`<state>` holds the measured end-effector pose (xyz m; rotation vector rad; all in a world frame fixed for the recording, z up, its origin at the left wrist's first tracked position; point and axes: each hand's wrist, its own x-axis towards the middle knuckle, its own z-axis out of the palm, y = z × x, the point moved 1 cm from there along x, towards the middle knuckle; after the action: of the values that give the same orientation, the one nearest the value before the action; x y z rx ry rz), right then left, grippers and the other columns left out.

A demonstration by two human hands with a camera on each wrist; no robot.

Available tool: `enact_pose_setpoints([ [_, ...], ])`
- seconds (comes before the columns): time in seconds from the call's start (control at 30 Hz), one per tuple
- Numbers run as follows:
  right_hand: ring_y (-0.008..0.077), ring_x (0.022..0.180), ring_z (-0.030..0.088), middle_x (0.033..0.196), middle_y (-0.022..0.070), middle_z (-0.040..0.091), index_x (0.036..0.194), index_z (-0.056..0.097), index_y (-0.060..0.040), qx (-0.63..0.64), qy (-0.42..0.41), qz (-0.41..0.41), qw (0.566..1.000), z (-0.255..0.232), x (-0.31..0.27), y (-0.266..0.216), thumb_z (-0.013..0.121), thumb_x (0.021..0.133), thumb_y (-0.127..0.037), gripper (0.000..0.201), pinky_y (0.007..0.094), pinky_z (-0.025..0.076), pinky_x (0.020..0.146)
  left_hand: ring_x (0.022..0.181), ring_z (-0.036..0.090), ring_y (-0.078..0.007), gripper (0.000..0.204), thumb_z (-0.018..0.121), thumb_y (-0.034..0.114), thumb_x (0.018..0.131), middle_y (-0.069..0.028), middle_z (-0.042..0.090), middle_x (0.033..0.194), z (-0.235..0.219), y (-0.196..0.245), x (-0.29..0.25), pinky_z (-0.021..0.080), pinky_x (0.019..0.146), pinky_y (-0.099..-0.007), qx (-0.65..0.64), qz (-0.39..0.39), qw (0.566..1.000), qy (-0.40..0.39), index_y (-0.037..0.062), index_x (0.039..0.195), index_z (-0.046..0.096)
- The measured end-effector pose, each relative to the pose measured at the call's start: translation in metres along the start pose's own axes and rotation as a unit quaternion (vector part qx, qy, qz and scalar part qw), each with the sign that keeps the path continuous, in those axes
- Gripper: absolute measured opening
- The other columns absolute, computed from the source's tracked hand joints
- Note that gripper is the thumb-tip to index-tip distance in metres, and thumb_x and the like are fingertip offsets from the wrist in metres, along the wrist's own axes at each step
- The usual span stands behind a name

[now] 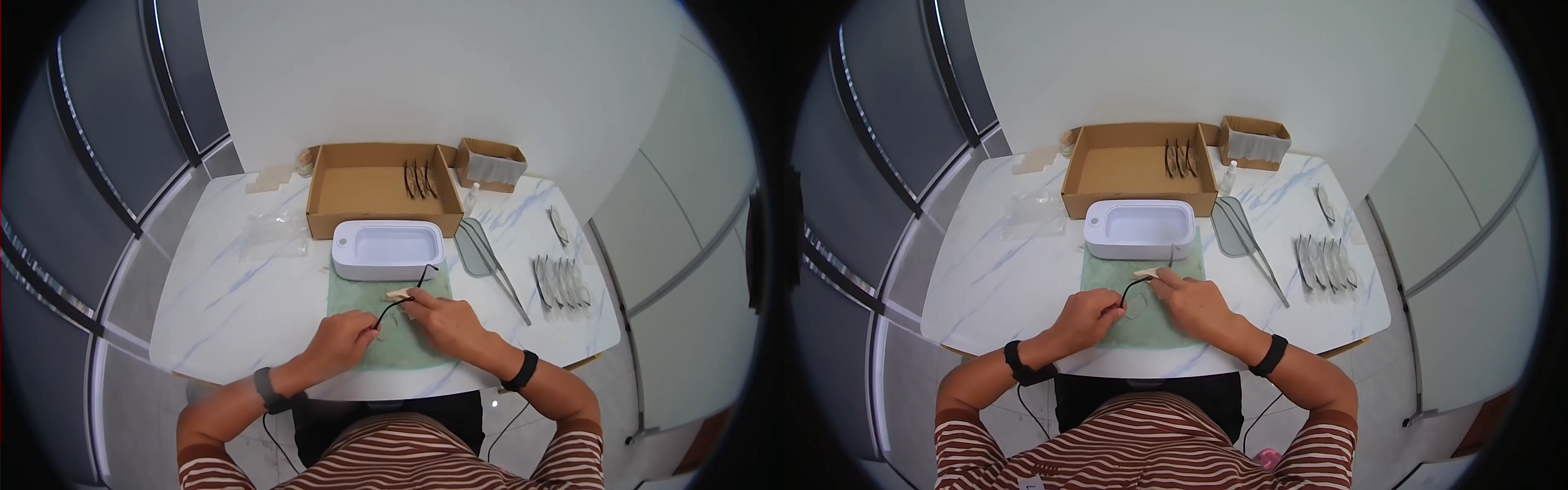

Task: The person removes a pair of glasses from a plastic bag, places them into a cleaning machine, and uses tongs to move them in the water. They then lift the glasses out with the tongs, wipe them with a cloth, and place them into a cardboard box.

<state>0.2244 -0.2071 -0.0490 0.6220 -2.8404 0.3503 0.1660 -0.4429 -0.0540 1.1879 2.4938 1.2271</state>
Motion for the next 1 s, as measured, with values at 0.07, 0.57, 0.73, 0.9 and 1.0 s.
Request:
enact_pose_setpoints([
  [0.07,0.0305,0.075,0.069,0.121,0.0087,0.061,0.124,0.063,-0.0044,0.010,-0.002,-0.005,1.000,-0.001,0.000,-0.011,0.060,0.086,-0.008,0.039,0.0420,0.056,0.063,0.075,0.065,-0.0350,0.008,0.068,0.010,0.089,-0.0158,0.067,0.084,0.003,-0.002,0.000,0.051,0.067,-0.0393,0.000,0.000,1.000,0.003,0.0020,0.091,0.068],
  [0.57,0.0302,0.074,0.069,0.112,0.0092,0.067,0.120,0.067,-0.0075,0.155,0.060,-0.071,0.984,-0.004,-0.011,-0.030,0.071,0.086,-0.006,0.035,0.0386,0.057,0.065,0.076,0.064,-0.0370,0.008,0.066,0.008,0.089,-0.0167,0.066,0.085,0.001,-0.008,0.000,0.051,0.067,-0.0411,0.023,0.000,0.999,0.032,0.0018,0.095,0.067],
  [0.73,0.0164,0.069,0.066,0.092,0.0054,0.070,0.112,0.068,-0.0056,0.242,0.051,0.102,0.964,-0.032,-0.047,-0.010,0.072,0.085,-0.003,0.027,0.0278,0.054,0.066,0.076,0.064,-0.0367,0.009,0.065,0.008,0.090,-0.0154,0.065,0.084,-0.010,-0.009,0.004,0.052,0.067,-0.0423,0.084,0.017,0.996,0.034,0.0030,0.097,0.068],
  [0.9,0.0044,0.071,0.059,0.091,0.0026,0.070,0.119,0.064,-0.0041,0.336,0.051,0.279,0.898,-0.049,-0.064,0.005,0.067,0.087,0.000,0.033,0.0210,0.048,0.065,0.077,0.064,-0.0331,0.019,0.067,0.010,0.089,-0.0115,0.061,0.085,-0.003,-0.017,0.009,0.053,0.066,-0.0425,0.240,0.062,0.969,-0.008,0.0085,0.107,0.073],
  [1.0,0.0052,0.073,0.060,0.093,0.0032,0.070,0.126,0.061,-0.0045,0.326,0.046,0.264,0.907,-0.053,-0.067,0.008,0.066,0.088,0.000,0.038,0.0214,0.049,0.066,0.078,0.064,-0.0326,0.022,0.065,0.010,0.090,-0.0119,0.060,0.084,0.003,-0.020,0.012,0.053,0.065,-0.0430,0.264,0.072,0.961,-0.034,0.0094,0.111,0.074],
])
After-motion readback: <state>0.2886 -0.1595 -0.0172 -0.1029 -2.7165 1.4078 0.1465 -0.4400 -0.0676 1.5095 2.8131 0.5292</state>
